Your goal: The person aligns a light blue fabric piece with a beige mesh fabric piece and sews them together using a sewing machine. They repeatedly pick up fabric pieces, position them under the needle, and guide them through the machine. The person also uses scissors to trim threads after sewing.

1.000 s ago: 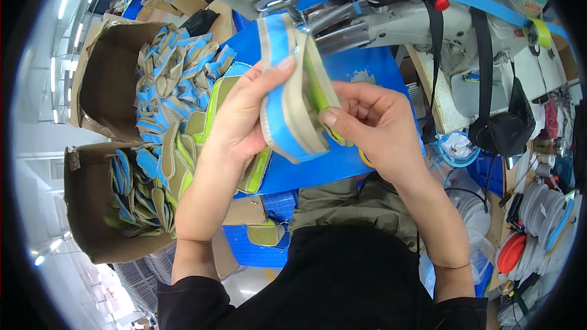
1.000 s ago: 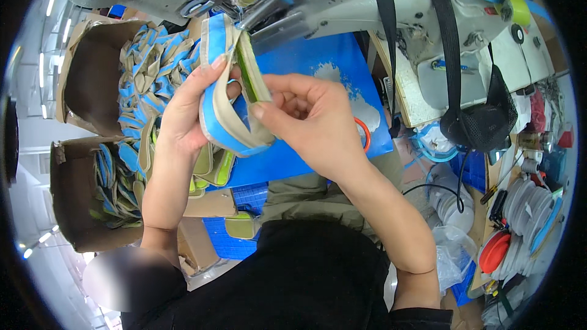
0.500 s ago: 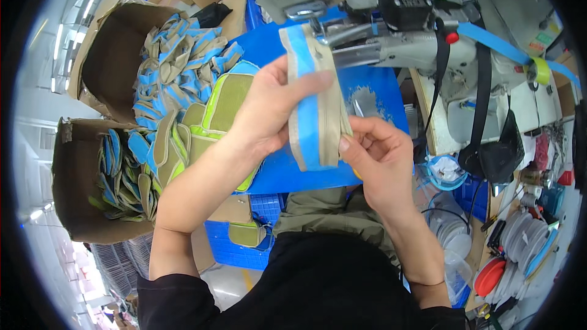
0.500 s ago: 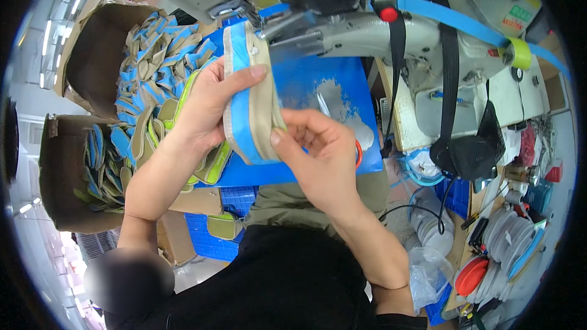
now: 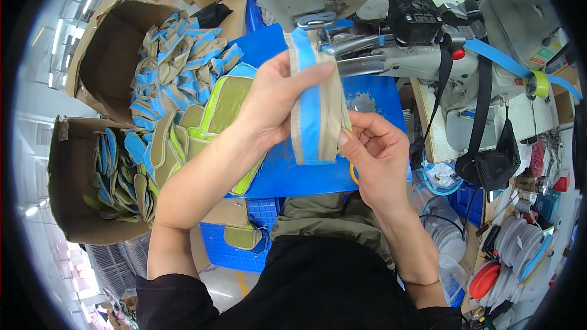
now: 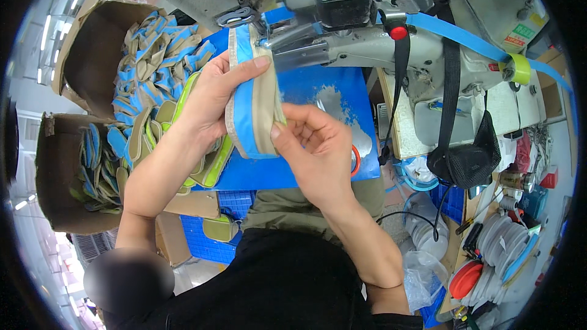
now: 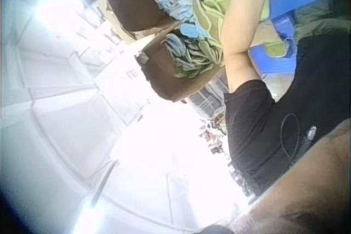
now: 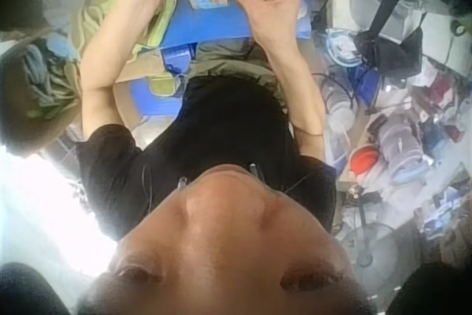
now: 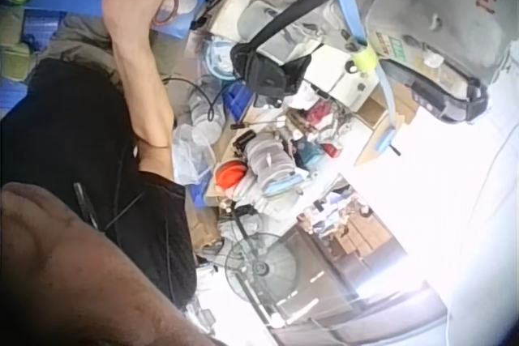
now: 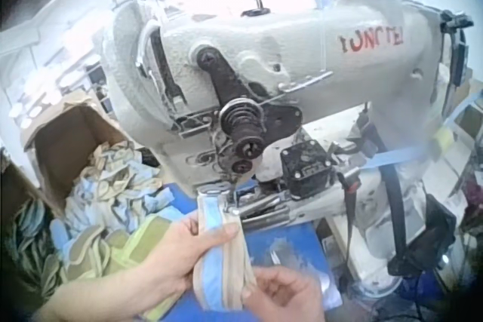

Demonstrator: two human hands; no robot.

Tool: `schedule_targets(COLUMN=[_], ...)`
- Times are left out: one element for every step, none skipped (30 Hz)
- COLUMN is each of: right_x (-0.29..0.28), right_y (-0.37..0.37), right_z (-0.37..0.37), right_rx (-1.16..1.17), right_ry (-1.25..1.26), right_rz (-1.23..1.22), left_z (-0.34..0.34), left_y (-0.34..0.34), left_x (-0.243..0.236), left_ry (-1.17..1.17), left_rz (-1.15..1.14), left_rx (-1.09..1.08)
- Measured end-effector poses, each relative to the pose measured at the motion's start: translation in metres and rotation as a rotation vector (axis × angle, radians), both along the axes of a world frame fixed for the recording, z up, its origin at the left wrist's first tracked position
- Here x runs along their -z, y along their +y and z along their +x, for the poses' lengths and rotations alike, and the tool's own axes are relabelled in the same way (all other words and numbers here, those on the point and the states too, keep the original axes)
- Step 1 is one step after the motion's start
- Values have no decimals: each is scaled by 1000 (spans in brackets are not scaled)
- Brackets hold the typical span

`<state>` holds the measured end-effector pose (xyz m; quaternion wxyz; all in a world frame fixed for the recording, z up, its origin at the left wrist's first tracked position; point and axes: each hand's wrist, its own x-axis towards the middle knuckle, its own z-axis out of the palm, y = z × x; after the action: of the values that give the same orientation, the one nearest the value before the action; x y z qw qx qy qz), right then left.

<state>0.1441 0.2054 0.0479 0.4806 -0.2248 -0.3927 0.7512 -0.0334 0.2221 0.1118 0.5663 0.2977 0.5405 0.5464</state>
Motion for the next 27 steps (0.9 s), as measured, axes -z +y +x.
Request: schedule_targets(right_x=[0,-1,-1,0,0,1,3,4,3,0,-1,0,2,3,1,-3,-6,-7,-8,-7,-7,-5,-4,-3,-2,-2,0], right_y=[-1,-1,-1,-1,-1,0,1,2,4,6,9,11,14,16,16,16,16,15,15,15,15,15,15,15,15,16,16], right_z=[-1,-1,0,1,1,0,-1,-2,-4,-7,-9,-8,-7,-6,-6,-6,-7,-6,-6,-6,-6,-6,-6,-7,-7,-7,-7], right_rx=[5,9,0,-10,-20,-9,1,12,14,16,18,19,20,22,13,6,-1,-7,-12,-18,-18,-19,-20,-15,-11,-7,-2], right_ry=[5,11,9,8,8,-6,-19,-32,-26,-20,-14,-22,-30,-38,-26,-14,-3,-5,-8,-10,-13,-15,-18,-24,-31,-37,-41], right_rz=[-2,-4,2,8,13,22,31,39,26,13,-1,17,35,53,38,23,8,9,9,9,15,21,28,36,45,54,53], left_z=[0,0,-1,-2,-3,-4,-4,-6,-7,-9,-11,-11,-9,-6,-4,-5,-8,-10,-10,-9,-8,-7,-7,-6,-5,-2,0], left_y=[0,0,0,0,-1,0,2,6,8,9,9,9,9,9,6,1,-7,-14,-19,-24,-28,-28,-27,-26,-24,-21,-19], left_x=[0,1,1,2,3,5,6,7,7,7,7,6,5,4,4,6,10,12,12,10,9,8,7,6,5,4,4], left_ry=[4,8,12,5,-1,-10,-6,-2,4,5,5,7,35,64,94,221,348,474,442,411,376,302,227,152,98,45,-6], left_rz=[-2,-4,-4,-6,-8,-12,3,18,31,24,17,11,32,53,69,125,182,243,222,200,180,145,109,75,37,0,-39], left_rx=[-3,-6,-10,-14,-18,-18,-12,-7,-5,-9,-14,-10,-41,-72,-109,-115,-120,-123,-96,-69,-46,-13,19,49,44,39,37])
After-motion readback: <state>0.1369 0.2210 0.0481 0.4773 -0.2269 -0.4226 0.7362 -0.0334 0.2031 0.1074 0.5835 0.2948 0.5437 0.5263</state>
